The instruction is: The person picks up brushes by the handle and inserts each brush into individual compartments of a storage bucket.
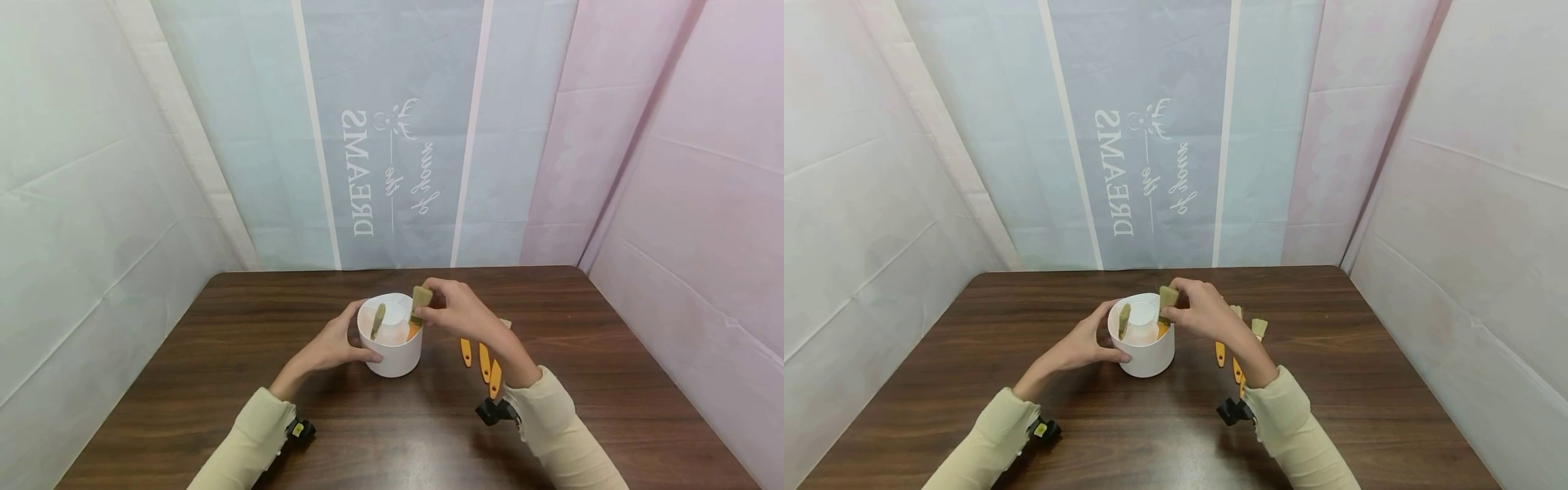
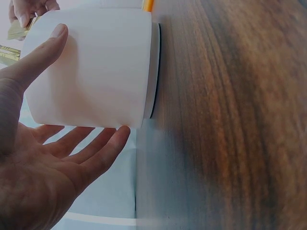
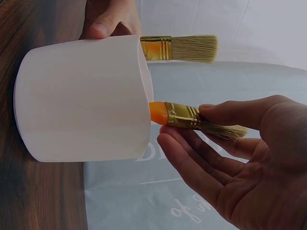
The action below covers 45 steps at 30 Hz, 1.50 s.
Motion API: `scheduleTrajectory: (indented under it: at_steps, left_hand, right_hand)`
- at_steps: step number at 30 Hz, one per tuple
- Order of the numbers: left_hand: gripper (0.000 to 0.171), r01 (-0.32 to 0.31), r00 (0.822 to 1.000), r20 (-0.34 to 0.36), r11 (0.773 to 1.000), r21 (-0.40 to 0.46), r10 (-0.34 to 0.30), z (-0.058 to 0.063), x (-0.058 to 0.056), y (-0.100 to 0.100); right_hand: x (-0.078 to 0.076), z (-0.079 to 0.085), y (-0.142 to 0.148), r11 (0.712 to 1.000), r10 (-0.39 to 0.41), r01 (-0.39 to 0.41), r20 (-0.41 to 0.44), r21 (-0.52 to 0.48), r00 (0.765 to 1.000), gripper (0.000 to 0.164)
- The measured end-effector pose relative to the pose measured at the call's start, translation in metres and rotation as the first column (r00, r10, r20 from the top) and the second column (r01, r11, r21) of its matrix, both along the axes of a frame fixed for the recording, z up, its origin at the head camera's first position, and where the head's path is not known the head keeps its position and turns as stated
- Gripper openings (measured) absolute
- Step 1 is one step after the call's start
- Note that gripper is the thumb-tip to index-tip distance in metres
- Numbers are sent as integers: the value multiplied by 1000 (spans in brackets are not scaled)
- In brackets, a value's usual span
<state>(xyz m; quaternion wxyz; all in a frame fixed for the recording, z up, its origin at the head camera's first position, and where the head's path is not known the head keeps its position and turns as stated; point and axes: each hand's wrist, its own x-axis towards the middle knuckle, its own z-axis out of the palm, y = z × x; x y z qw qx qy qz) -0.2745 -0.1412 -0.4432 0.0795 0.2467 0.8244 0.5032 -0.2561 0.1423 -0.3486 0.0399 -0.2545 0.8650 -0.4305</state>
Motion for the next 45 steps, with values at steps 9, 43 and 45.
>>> scheduleTrajectory:
  at_steps: [9, 43, 45]
  left_hand:
    - [109, -4, 1000, 10, 1000, 8, 4, 1, 1, 0]
    - [109, -11, 1000, -11, 1000, -16, 11, 1, 0, -1]
    - [109, -12, 1000, -14, 1000, -19, 12, 1, 0, -1]
  right_hand:
    - [-1, -1, 0, 1000, 8, -8, 5, 8, 1000, 20]
    - [-3, -3, 0, 998, 21, -18, -54, 63, 998, 23]
    - [-2, -2, 2, 997, 22, -18, -54, 69, 998, 25]
